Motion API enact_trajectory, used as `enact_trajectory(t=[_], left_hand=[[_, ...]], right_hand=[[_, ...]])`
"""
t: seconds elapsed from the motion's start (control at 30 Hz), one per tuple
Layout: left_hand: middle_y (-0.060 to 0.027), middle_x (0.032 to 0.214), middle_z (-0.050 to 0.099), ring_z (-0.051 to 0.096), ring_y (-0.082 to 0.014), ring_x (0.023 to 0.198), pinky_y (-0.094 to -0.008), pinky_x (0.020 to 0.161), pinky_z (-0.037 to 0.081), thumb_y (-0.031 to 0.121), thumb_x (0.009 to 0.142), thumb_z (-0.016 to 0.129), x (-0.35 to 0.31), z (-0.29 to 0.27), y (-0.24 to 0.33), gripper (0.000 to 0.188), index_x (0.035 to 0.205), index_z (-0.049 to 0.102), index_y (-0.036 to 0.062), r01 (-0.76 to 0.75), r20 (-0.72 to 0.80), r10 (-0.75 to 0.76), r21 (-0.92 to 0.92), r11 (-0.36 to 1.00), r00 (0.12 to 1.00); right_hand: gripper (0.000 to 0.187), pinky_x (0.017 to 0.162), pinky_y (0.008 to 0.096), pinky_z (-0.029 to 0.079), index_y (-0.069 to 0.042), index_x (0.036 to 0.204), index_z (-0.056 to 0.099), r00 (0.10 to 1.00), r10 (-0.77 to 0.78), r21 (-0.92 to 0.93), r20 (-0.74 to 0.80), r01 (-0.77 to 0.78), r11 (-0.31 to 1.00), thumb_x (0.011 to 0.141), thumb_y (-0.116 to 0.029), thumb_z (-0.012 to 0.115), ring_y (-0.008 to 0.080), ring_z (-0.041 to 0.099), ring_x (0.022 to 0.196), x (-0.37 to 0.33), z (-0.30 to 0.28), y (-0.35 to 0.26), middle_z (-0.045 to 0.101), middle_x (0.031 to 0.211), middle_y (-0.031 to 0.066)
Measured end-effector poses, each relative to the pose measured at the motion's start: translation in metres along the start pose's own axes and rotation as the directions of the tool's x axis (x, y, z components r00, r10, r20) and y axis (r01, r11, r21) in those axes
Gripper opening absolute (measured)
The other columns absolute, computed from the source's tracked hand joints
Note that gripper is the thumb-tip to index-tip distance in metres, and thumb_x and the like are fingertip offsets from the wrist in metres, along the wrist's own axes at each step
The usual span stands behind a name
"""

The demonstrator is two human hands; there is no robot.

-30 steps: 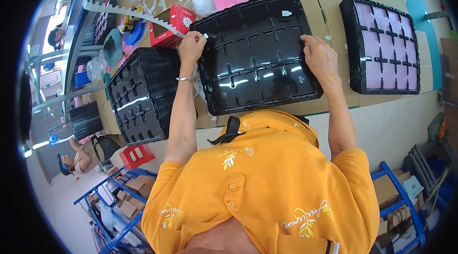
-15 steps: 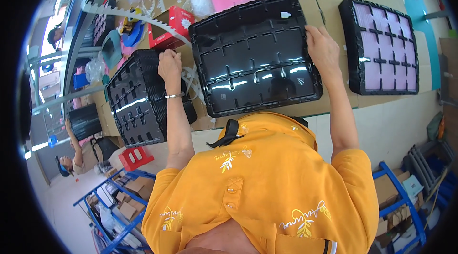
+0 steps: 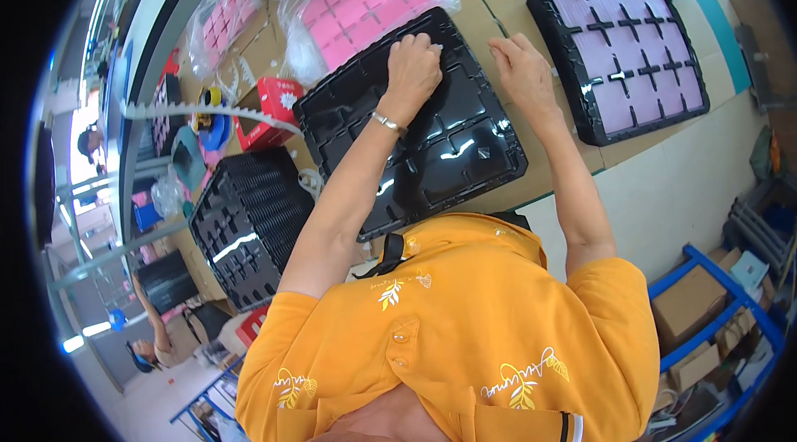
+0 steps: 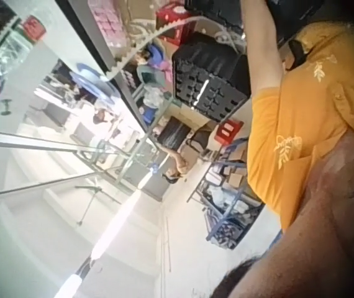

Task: The person applies small white stickers to black plastic trays by hand, then inserts foam grids into the trays.

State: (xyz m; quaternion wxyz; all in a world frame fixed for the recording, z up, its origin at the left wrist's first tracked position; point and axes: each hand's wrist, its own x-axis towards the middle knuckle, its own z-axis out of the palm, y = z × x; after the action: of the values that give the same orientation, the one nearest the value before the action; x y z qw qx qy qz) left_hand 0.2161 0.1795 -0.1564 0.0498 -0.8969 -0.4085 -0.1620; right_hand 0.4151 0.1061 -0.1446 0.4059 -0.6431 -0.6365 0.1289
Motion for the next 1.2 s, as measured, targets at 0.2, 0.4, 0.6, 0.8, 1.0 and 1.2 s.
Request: enact_trajectory(t=[0.2,0.4,0.6,0.8,1.0,1.2], left_hand=[[-0.0085,0.077,0.062,0.062,-0.0268,0.078,-0.0417,0.069,0.046,0.017,0.082,0.064,0.018,-0.002,0.000,0.014,0.073,0.069,0.0077,0.034,0.090,-0.037,0.035,0.999,0.995],[-0.0132,0.078,0.067,0.067,-0.0301,0.075,-0.0444,0.068,0.048,0.021,0.080,0.066,0.035,-0.003,0.001,0.018,0.073,0.070,0.0062,0.044,0.200,-0.078,0.168,0.985,0.977],[-0.0149,0.078,0.068,0.068,-0.0307,0.074,-0.0457,0.067,0.049,0.020,0.079,0.065,0.029,-0.002,-0.005,0.020,0.071,0.070,0.0035,0.127,0.200,-0.133,0.043,0.991,0.971],[-0.0182,0.073,0.068,0.067,-0.0338,0.068,-0.0452,0.061,0.048,0.015,0.075,0.060,0.038,0.000,0.006,0.018,0.070,0.071,0.0016,0.130,0.199,-0.151,0.117,0.985,0.968],[-0.0203,0.075,0.067,0.067,-0.0362,0.071,-0.0475,0.065,0.050,0.016,0.075,0.059,0.032,0.000,0.001,0.020,0.071,0.070,0.0006,0.298,0.246,-0.300,0.049,0.953,0.922],[-0.0195,0.080,0.068,0.067,-0.0355,0.075,-0.0472,0.067,0.051,0.016,0.077,0.060,0.030,-0.003,0.008,0.019,0.075,0.069,-0.0008,0.274,0.203,-0.272,0.015,0.961,0.941]], right_hand=[[0.013,0.069,0.0402,0.051,-0.008,0.098,0.069,0.989,0.146,-0.075,0.008,-0.145,0.987,0.090,-0.015,0.063,0.0321,0.063,0.079,-0.030,-0.023,0.026,0.061,0.087,0.0107],[0.014,0.070,0.0403,0.051,-0.007,0.098,0.069,0.990,0.138,-0.071,-0.006,-0.138,0.988,0.090,-0.017,0.063,0.0318,0.064,0.081,-0.033,-0.020,0.026,0.062,0.088,0.0103],[0.013,0.067,0.0369,0.050,-0.005,0.099,0.068,0.995,0.096,-0.083,-0.040,-0.099,0.992,0.091,-0.015,0.064,0.0299,0.063,0.074,-0.033,-0.020,0.027,0.059,0.083,0.0110],[0.014,0.071,0.0406,0.052,-0.007,0.098,0.069,0.988,0.155,-0.078,0.004,-0.155,0.985,0.090,-0.017,0.063,0.0315,0.064,0.080,-0.039,-0.021,0.022,0.062,0.088,0.0103],[0.014,0.071,0.0406,0.052,-0.008,0.099,0.069,0.981,0.196,-0.078,0.012,-0.194,0.978,0.090,-0.017,0.063,0.0315,0.065,0.081,-0.041,-0.023,0.020,0.063,0.088,0.0100],[0.014,0.072,0.0409,0.052,-0.009,0.099,0.069,0.983,0.184,-0.096,0.029,-0.180,0.979,0.090,-0.018,0.062,0.0316,0.065,0.082,-0.041,-0.023,0.020,0.063,0.089,0.0096]])
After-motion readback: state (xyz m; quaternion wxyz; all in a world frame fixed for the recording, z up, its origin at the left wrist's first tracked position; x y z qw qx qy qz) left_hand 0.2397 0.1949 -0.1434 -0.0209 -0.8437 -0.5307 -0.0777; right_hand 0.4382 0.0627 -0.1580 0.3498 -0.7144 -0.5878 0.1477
